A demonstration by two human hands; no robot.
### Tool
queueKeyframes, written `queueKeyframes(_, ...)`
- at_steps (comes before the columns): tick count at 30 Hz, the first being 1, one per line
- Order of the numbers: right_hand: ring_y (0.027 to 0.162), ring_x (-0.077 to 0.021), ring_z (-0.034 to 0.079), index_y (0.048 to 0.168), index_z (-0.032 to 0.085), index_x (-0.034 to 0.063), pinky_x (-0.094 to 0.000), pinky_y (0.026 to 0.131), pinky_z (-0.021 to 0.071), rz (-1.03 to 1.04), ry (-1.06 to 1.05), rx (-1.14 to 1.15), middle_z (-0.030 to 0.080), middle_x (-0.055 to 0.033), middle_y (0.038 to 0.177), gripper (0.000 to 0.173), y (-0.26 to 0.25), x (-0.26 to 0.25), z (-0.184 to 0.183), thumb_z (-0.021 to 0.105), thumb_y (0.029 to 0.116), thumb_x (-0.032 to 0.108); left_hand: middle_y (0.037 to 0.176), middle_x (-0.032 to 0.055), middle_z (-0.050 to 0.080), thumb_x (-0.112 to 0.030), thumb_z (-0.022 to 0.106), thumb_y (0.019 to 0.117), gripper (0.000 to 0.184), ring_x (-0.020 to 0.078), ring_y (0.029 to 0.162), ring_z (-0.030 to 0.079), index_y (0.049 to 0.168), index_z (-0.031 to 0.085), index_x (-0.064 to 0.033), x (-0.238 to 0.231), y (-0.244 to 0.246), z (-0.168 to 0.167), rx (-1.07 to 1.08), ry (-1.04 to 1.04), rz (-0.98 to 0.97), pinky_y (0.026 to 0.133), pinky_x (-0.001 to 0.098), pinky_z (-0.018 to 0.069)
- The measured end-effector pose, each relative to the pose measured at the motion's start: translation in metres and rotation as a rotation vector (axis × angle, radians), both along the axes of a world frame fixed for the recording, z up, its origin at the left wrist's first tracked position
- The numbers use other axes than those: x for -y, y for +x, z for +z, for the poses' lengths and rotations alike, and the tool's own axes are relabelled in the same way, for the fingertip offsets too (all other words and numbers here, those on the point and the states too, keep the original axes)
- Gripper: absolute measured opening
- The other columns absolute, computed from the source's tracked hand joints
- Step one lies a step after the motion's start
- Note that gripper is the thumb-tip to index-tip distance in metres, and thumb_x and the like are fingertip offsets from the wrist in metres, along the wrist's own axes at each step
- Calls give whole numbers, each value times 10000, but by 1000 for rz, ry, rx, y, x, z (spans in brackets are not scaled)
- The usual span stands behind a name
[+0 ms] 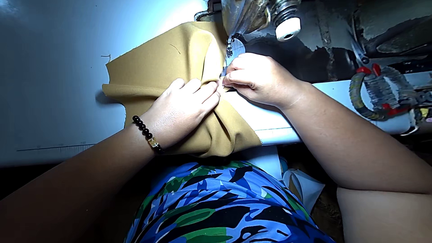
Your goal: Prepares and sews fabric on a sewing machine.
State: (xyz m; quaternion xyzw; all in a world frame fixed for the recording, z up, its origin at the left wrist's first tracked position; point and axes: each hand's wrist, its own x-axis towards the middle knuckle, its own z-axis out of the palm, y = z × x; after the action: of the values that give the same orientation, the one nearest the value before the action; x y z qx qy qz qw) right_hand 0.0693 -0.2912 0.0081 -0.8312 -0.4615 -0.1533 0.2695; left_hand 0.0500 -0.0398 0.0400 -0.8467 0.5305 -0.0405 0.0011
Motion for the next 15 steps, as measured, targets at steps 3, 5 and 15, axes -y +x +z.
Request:
queueKeyframes(3,882,-269,651,938,766,14,-333,783,510,4,-11,5,696,-149,887,217,0,0,1,553,979,11,1352,111,650,3,394,1026,366,301,959,640,1283,647,-62,0,2,0,-3,-22,-1,702,434,426)
queueKeyframes(5,896,-289,663,944,756,9,-358,799,523,4,-48,18,697,-159,899,224,4,2,4,536,984,14,1346,106,661,7,403,1024,372,306,964,649,1297,646,-63,-1,9,1,-26,-44,-16,720,447,440)
queueKeyframes(15,999,-400,662,1131,684,-33,-478,867,537,-76,-277,174,667,-236,1070,275,30,34,5,436,1015,-59,1479,8,594,33,356,1017,474,339,1068,630,1394,601,-117,14,79,2,-1,-20,-112,799,481,435)
